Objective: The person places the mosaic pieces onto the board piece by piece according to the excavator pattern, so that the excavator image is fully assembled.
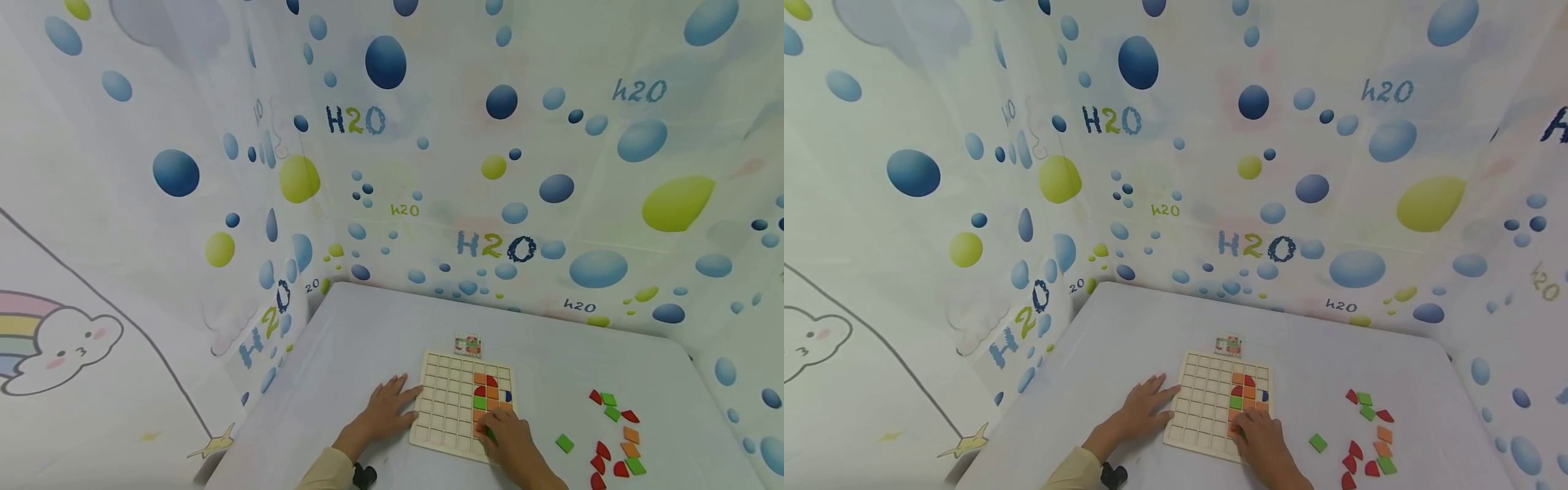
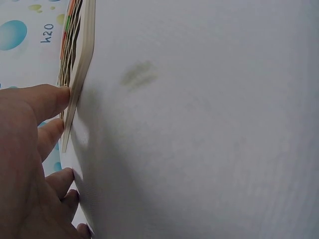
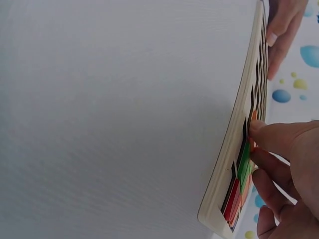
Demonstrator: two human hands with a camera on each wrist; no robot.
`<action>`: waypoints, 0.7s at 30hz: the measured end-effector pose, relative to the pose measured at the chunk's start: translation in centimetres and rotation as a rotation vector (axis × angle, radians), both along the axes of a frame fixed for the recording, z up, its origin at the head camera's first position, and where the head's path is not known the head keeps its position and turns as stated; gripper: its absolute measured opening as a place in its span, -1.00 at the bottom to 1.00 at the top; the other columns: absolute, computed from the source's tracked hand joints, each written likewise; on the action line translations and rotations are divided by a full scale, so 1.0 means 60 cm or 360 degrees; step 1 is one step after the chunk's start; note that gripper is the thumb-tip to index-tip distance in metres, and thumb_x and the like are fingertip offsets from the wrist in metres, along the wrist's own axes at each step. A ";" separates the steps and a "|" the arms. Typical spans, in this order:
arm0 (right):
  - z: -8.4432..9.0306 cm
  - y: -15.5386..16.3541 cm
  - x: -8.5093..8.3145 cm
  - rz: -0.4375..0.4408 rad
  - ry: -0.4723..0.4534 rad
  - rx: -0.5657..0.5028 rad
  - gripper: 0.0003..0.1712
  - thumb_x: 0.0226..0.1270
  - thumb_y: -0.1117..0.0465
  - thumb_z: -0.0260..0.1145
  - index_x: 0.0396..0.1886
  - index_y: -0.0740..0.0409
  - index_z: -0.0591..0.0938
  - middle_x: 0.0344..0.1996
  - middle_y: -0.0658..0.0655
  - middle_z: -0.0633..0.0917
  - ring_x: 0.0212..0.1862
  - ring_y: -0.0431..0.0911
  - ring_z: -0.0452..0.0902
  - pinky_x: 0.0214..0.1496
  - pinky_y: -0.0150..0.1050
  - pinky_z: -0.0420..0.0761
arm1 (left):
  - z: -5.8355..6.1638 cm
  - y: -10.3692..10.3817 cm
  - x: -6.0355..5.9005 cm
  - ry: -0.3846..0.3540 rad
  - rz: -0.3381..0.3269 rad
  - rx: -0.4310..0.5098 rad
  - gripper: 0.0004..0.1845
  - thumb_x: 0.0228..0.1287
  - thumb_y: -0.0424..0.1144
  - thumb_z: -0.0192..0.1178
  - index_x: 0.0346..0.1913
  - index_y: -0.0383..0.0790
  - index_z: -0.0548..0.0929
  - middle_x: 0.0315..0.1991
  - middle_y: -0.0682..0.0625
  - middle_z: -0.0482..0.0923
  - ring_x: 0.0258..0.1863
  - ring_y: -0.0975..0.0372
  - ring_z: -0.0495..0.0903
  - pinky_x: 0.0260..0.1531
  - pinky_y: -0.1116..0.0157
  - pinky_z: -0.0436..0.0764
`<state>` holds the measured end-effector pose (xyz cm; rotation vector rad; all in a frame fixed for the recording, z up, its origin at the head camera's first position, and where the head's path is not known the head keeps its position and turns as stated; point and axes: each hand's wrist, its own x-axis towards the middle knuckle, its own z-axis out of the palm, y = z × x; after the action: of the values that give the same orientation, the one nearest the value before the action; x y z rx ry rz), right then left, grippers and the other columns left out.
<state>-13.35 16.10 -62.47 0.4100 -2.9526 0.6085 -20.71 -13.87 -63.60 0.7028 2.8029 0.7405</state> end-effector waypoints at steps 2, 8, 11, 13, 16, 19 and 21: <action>0.000 -0.001 0.001 -0.0010 0.0007 -0.0004 -0.78 0.26 0.11 0.59 -0.32 -0.21 0.65 -0.23 -0.24 0.60 -0.10 -0.15 0.51 -0.24 -0.26 0.31 | -0.001 0.000 -0.001 -0.0007 0.0003 0.0002 -0.39 0.54 0.07 0.19 0.58 0.14 0.43 0.66 -0.22 0.17 0.64 -0.19 0.14 0.56 -0.33 0.10; 0.001 -0.002 0.001 -0.0022 0.0016 0.0003 -0.78 0.24 0.09 0.60 -0.33 -0.21 0.66 -0.25 -0.25 0.61 -0.09 -0.16 0.52 -0.24 -0.27 0.29 | -0.001 0.000 -0.001 -0.0011 0.0005 0.0010 -0.39 0.54 0.08 0.18 0.58 0.14 0.43 0.66 -0.21 0.17 0.64 -0.19 0.14 0.56 -0.33 0.10; 0.002 -0.002 0.001 -0.0014 0.0009 -0.0011 -0.78 0.24 0.11 0.61 -0.33 -0.20 0.67 -0.24 -0.25 0.62 -0.08 -0.15 0.52 -0.24 -0.26 0.30 | 0.003 0.000 0.002 0.0005 -0.0005 0.0011 -0.39 0.54 0.07 0.19 0.57 0.12 0.44 0.65 -0.24 0.18 0.62 -0.22 0.16 0.55 -0.35 0.12; 0.002 -0.002 0.002 -0.0006 0.0007 -0.0037 -0.77 0.23 0.12 0.61 -0.34 -0.20 0.67 -0.24 -0.25 0.62 -0.09 -0.15 0.53 -0.24 -0.26 0.30 | 0.006 0.001 0.003 0.0007 -0.0003 0.0014 -0.40 0.53 0.06 0.20 0.56 0.11 0.45 0.64 -0.24 0.19 0.62 -0.22 0.16 0.55 -0.35 0.12; 0.002 -0.002 0.002 0.0000 0.0000 -0.0100 -0.77 0.23 0.14 0.61 -0.36 -0.21 0.67 -0.27 -0.26 0.61 -0.09 -0.14 0.56 -0.23 -0.25 0.30 | 0.008 0.001 0.004 0.0003 0.0005 -0.0002 -0.39 0.53 0.07 0.20 0.57 0.13 0.44 0.65 -0.23 0.19 0.63 -0.21 0.16 0.56 -0.33 0.11; 0.002 -0.001 0.001 0.0000 -0.0015 -0.0162 -0.77 0.25 0.14 0.60 -0.37 -0.23 0.66 -0.28 -0.27 0.59 -0.08 -0.12 0.58 -0.23 -0.24 0.31 | 0.008 0.001 0.003 0.0005 0.0010 -0.0008 -0.39 0.53 0.07 0.20 0.57 0.12 0.44 0.65 -0.22 0.19 0.63 -0.20 0.16 0.56 -0.32 0.12; 0.002 -0.001 0.001 -0.0003 -0.0031 -0.0188 -0.78 0.26 0.13 0.58 -0.37 -0.24 0.66 -0.28 -0.28 0.59 -0.07 -0.11 0.58 -0.23 -0.23 0.30 | 0.007 0.001 0.003 0.0000 0.0013 -0.0016 -0.39 0.54 0.08 0.19 0.57 0.13 0.43 0.65 -0.21 0.18 0.63 -0.18 0.15 0.57 -0.31 0.11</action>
<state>-13.31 16.05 -62.37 0.3918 -2.9157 0.7859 -20.54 -13.83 -63.20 0.6897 2.8093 0.7276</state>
